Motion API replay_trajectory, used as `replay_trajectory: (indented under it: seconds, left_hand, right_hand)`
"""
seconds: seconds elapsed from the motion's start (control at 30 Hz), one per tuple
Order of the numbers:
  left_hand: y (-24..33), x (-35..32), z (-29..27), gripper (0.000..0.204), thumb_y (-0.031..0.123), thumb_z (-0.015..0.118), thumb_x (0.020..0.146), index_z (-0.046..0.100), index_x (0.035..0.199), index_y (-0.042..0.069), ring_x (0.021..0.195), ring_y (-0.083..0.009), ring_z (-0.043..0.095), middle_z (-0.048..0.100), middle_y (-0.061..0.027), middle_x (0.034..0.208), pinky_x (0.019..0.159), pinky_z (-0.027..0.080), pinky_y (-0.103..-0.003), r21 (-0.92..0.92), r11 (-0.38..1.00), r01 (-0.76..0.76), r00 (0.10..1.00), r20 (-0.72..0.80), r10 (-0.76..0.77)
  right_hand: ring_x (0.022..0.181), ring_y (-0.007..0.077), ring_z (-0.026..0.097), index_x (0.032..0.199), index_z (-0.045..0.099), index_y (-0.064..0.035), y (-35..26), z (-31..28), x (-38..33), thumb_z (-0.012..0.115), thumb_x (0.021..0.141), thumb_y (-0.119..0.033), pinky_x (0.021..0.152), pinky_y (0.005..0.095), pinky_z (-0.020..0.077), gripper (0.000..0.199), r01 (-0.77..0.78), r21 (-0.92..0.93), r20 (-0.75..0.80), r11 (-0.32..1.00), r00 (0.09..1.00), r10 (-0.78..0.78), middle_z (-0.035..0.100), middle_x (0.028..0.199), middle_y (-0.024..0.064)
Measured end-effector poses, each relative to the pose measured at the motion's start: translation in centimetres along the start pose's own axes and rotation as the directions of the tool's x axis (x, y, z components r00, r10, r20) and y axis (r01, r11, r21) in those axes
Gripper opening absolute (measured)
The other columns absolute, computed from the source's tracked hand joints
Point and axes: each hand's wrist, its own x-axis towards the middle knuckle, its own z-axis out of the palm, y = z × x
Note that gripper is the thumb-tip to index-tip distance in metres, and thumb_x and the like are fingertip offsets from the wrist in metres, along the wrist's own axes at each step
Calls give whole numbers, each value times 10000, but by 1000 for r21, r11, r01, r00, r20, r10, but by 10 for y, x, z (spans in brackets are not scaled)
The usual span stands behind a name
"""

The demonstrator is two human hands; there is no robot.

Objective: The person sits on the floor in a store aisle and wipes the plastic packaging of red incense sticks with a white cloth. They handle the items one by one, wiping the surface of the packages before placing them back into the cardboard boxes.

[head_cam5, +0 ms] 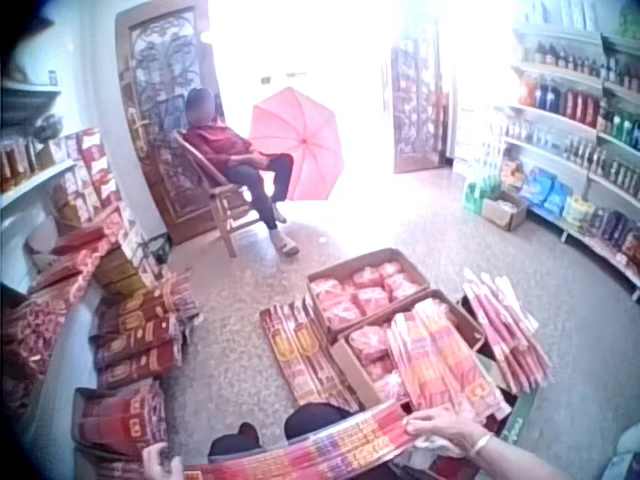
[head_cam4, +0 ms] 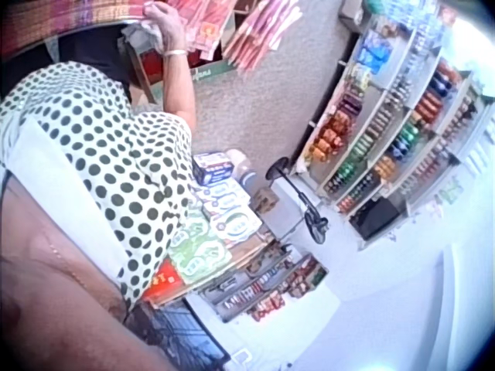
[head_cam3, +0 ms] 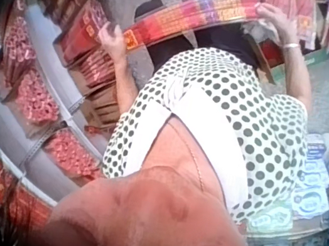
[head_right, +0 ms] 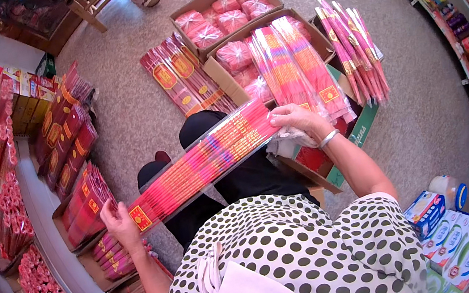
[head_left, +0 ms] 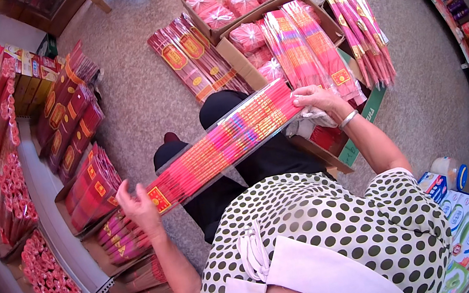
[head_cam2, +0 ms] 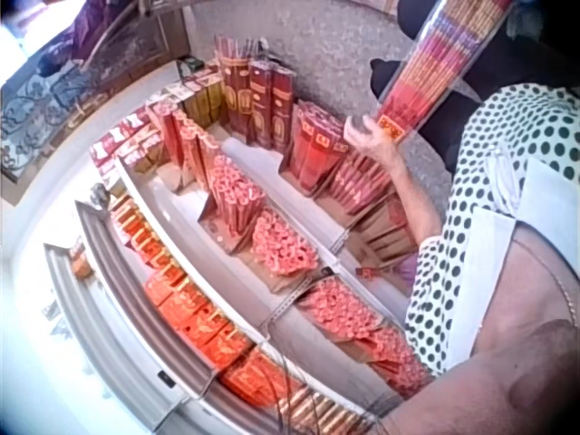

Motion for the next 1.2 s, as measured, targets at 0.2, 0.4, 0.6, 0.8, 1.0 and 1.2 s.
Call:
replay_trajectory:
  seconds: [0.2, 0.4, 0.6, 0.8, 1.0, 1.2]
  left_hand:
    - [89, -16, 45, 373, 107, 619, 767, 534, 1118, 13, 1119, -330, 449, 464, -186, 1210, 949, 338, -410, -45, 894, -447, 829, 356, 432]
    - [92, -30, 73, 527, 205, 651, 748, 477, 1225, 63, 1233, -339, 343, 367, -184, 1324, 999, 210, -535, 30, 855, -517, 744, 511, 431]
    - [85, -32, 79, 611, 323, 650, 736, 445, 1275, 120, 1287, -326, 269, 327, -163, 1368, 998, 154, -587, 66, 806, -588, 706, 529, 471]
    - [90, -35, 77, 729, 431, 609, 741, 335, 1353, 145, 1343, -337, 129, 188, -158, 1443, 1007, 40, -620, 101, 744, -661, 627, 620, 472]
    - [83, -37, 84, 806, 491, 641, 679, 329, 1357, 187, 1347, -340, 109, 156, -141, 1455, 977, 31, -676, 119, 723, -681, 629, 601, 493]
    - [88, -36, 77, 771, 495, 621, 698, 337, 1353, 203, 1349, -349, 89, 169, -143, 1449, 971, 28, -683, 113, 715, -690, 623, 594, 508]
  right_hand:
    - [763, 111, 594, 943, 616, 11, -12, 8, -5, 642, 733, -87, 703, 222, 467, 233, -84, 64, 128, 994, 989, 75, 637, 882, 53]
    - [750, 108, 590, 930, 629, 5, -1, 13, -3, 626, 750, -108, 688, 219, 463, 212, -89, 102, 97, 991, 992, 79, 642, 856, 49]
    - [760, 98, 587, 926, 632, -8, 17, 15, 9, 607, 792, -153, 706, 214, 458, 199, -18, 83, -1, 996, 1000, 18, 642, 858, 31]
    - [797, 96, 594, 962, 617, -10, 12, 23, 10, 576, 823, -143, 757, 231, 458, 196, 40, 218, 41, 975, 998, -50, 642, 884, 37]
    - [798, 99, 595, 955, 609, -5, 22, 22, 22, 568, 822, -115, 749, 227, 468, 178, 87, 260, -13, 962, 996, -87, 639, 897, 43]
    - [775, 93, 589, 945, 611, -1, 10, 28, 17, 564, 828, -124, 720, 229, 472, 176, 116, 268, -7, 956, 993, -119, 635, 875, 40]
